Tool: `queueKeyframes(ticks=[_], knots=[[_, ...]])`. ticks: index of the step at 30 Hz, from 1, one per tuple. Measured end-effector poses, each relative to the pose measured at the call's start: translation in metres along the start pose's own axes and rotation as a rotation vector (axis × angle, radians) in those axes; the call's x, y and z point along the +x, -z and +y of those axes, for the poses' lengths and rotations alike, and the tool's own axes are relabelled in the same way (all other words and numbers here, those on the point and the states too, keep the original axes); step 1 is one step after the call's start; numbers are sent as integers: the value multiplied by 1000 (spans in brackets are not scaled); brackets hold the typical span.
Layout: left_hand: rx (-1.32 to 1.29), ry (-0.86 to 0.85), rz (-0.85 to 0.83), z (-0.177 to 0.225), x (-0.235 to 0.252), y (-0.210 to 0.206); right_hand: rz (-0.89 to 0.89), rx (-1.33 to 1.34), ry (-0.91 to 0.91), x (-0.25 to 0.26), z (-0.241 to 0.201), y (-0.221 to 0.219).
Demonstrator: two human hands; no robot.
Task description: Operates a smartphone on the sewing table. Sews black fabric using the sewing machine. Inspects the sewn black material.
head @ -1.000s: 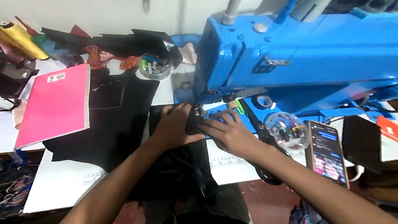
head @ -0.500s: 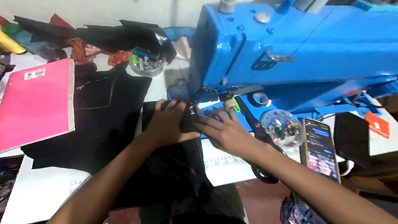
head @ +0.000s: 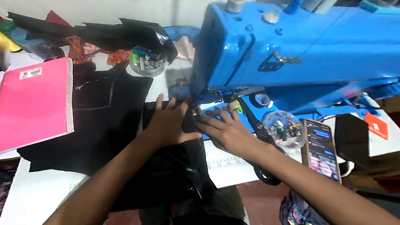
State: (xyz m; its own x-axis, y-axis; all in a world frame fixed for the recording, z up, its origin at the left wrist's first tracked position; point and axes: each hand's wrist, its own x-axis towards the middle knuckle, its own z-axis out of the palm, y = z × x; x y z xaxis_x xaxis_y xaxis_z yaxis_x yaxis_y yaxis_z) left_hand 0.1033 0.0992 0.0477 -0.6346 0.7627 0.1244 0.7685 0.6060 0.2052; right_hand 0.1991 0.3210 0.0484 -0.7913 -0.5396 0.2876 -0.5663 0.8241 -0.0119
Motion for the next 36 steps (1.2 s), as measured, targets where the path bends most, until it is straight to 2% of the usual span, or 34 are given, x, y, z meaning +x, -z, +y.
queueKeyframes(ticks=[20,25,29,36], knots=[[-12,38,-86,-4,9,4,-14,-37,-12,5,5,-3],[-26,22,-61,-8,11,1,-21,-28,-18,7,6,-2],[-35,50,-143,-8,16,9,-18,-33,-20,8,6,-3],[-31,-88,25,-11,12,5,-21,-10,-21,7,2,0]])
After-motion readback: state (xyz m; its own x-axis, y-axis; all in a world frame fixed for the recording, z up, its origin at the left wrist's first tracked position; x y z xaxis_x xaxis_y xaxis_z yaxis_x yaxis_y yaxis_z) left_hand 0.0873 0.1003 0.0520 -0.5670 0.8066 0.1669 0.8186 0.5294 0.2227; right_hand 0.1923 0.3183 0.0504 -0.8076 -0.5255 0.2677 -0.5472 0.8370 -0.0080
